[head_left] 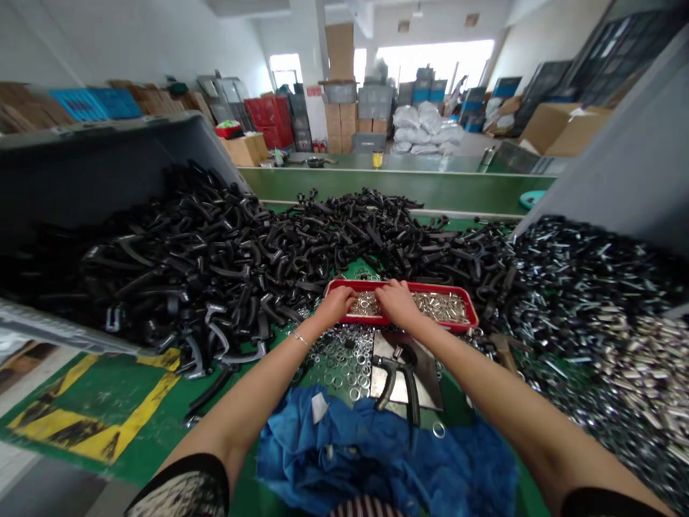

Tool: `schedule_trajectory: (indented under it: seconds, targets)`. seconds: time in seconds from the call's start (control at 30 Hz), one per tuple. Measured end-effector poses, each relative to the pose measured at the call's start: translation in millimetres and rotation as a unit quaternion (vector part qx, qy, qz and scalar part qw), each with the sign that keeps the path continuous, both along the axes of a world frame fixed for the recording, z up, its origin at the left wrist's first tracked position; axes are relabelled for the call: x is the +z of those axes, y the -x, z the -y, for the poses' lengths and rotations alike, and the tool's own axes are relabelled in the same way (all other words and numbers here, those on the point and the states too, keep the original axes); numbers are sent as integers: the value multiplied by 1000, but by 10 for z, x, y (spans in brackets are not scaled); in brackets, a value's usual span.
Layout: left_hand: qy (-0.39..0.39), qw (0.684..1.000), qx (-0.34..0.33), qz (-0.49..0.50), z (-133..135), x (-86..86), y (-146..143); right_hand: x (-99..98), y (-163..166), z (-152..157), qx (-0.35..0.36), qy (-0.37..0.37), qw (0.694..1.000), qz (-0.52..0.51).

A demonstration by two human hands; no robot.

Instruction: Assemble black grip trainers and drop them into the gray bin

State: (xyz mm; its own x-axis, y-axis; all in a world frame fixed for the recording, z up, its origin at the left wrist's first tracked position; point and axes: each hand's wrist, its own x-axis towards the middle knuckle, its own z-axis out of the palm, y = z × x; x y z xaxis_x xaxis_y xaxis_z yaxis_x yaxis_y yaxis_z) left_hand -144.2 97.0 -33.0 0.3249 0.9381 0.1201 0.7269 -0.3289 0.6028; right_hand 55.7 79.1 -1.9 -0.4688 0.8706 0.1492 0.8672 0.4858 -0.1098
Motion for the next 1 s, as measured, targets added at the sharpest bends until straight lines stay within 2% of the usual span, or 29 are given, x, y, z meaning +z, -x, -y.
schedule_trajectory:
  seconds: [0.1,0.17,0.23,0.27,0.33,0.4,0.43,0.5,0.63,0.77,0.8,0.83,0.93,1.0]
  targets:
    - [5,999,29,39,64,38,17,24,-43,80,-14,2,997,-77]
    - [-17,996,54,64,238,87,-2,45,-145,234,-30,-3,991,-128]
    - [-50,994,38,88,525,123,-70,37,-308,477,-58,2,977,-205]
    - [-62,994,4,93,692,127,-126,14,-401,620,-77,19,961,-264]
    - [-60,992,-85,68,1015,99,-275,-67,-580,913,-113,110,887,-434]
    - [-54,989,-135,17,1251,39,-441,-173,-716,1171,-143,211,794,-552]
    - [-58,988,-142,-10,1323,4,-517,-222,-762,1276,-153,244,763,-578]
    - [-74,986,-140,-61,1387,-61,-639,-297,-816,1435,-166,269,740,-593]
    - [-124,970,-149,-144,1369,-128,-737,-348,-841,1579,-183,256,766,-560]
    - [-172,951,-183,-182,1401,-144,-706,-383,-818,1594,-182,272,772,-545]
    - [-177,948,-192,-182,1420,-148,-688,-394,-804,1592,-176,267,791,-522]
    - [-178,947,-200,-177,1439,-153,-670,-402,-785,1590,-166,248,822,-485]
    - [-154,959,-200,-130,1483,-170,-628,-406,-714,1591,-101,133,929,-330]
    - [-112,976,-172,-73,1490,-175,-614,-399,-663,1592,-45,76,967,-238]
